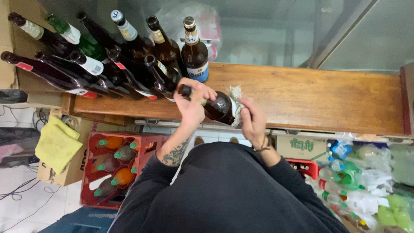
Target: The person picks up several glass bottles from a blue plastic crate one by one and places them onto a wooden shelf, then uses a cloth to wipe the neck of one bottle before returning it to the crate.
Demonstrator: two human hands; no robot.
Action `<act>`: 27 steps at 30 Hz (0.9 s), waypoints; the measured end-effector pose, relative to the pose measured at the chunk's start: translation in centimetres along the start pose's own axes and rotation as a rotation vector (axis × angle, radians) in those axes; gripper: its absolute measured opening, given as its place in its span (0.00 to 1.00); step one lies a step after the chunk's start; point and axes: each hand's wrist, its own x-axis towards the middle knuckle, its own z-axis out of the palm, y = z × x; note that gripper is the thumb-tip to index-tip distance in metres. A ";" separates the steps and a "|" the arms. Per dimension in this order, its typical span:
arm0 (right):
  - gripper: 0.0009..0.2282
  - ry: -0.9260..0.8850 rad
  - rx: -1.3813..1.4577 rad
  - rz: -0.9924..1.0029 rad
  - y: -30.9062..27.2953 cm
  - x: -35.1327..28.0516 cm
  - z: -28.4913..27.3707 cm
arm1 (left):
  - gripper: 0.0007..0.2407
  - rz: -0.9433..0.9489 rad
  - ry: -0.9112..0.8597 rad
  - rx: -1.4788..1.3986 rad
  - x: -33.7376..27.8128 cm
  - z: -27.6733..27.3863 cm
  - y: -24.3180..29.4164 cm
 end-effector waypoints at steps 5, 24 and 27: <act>0.19 -0.097 0.053 -0.175 -7.1 6.2 -3.6 | 0.13 0.035 -0.095 -0.261 2.8 2.5 6.1; 0.38 0.089 1.272 1.165 -5.3 7.1 2.8 | 0.08 0.273 -0.271 -0.188 2.8 -1.0 9.3; 0.28 0.156 1.189 1.178 0.0 5.2 4.8 | 0.08 0.299 -0.266 -0.153 2.0 -1.3 8.3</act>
